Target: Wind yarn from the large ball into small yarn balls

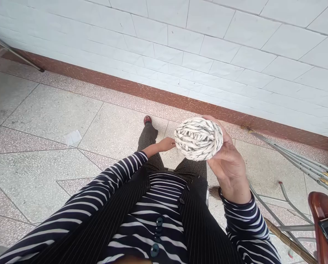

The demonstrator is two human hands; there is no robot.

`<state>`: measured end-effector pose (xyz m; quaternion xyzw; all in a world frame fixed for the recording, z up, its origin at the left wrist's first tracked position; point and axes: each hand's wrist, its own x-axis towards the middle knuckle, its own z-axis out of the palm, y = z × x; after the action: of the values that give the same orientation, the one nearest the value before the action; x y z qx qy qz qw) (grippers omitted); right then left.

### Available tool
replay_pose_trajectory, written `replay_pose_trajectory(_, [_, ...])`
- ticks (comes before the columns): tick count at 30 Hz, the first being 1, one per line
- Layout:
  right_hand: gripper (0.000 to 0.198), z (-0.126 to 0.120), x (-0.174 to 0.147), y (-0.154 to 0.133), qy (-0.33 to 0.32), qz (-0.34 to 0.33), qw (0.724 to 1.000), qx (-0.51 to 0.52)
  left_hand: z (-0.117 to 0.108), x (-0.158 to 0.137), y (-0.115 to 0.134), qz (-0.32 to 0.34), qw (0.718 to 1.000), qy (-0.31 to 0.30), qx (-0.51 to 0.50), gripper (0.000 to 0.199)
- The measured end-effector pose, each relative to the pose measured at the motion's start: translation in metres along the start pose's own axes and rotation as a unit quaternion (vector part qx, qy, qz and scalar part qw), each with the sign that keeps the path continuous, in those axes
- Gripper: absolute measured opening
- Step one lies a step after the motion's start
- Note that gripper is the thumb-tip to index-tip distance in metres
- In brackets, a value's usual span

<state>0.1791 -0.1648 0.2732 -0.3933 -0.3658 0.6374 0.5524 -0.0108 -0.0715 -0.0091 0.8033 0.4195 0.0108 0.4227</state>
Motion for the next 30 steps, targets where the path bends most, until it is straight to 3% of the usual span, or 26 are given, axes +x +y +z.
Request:
replay_pose_trajectory(5, [0.057,-0.006,-0.006,-0.011,0.022,-0.049,0.998,0.014,-0.019,0.004,-0.004,-0.052,0.995,0.089,0.007,0.034])
replay_pose_trajectory(13, [0.060,-0.016,-0.016,-0.018,0.072,-0.124,0.990,0.017,-0.046,0.033,0.024,-0.032,0.992,0.116,0.028,0.036])
replay_pose_trajectory(15, [0.061,-0.015,-0.016,-0.022,0.066,-0.137,0.988,0.011,-0.045,0.035,0.035,-0.008,0.994,0.095,0.062,0.036])
replay_pose_trajectory(18, [0.062,-0.014,-0.014,-0.027,0.066,-0.134,0.989,0.015,-0.033,0.020,0.043,0.051,0.993,0.005,0.108,0.032])
replay_pose_trajectory(20, [0.062,-0.016,-0.014,-0.028,0.080,-0.115,0.990,0.025,-0.025,0.002,0.039,0.086,0.988,-0.061,0.114,0.030])
replay_pose_trajectory(22, [0.064,-0.018,-0.012,-0.026,0.089,-0.105,0.990,0.038,-0.021,-0.014,0.030,0.083,0.986,-0.088,0.112,0.030])
replay_pose_trajectory(26, [0.063,-0.022,-0.009,-0.018,0.078,-0.099,0.991,0.053,-0.038,-0.022,0.002,-0.002,0.995,-0.026,0.091,0.031])
replay_pose_trajectory(30, [0.060,-0.021,-0.010,-0.015,0.062,-0.078,0.995,0.031,-0.059,0.004,-0.007,-0.061,0.995,0.079,-0.008,0.036])
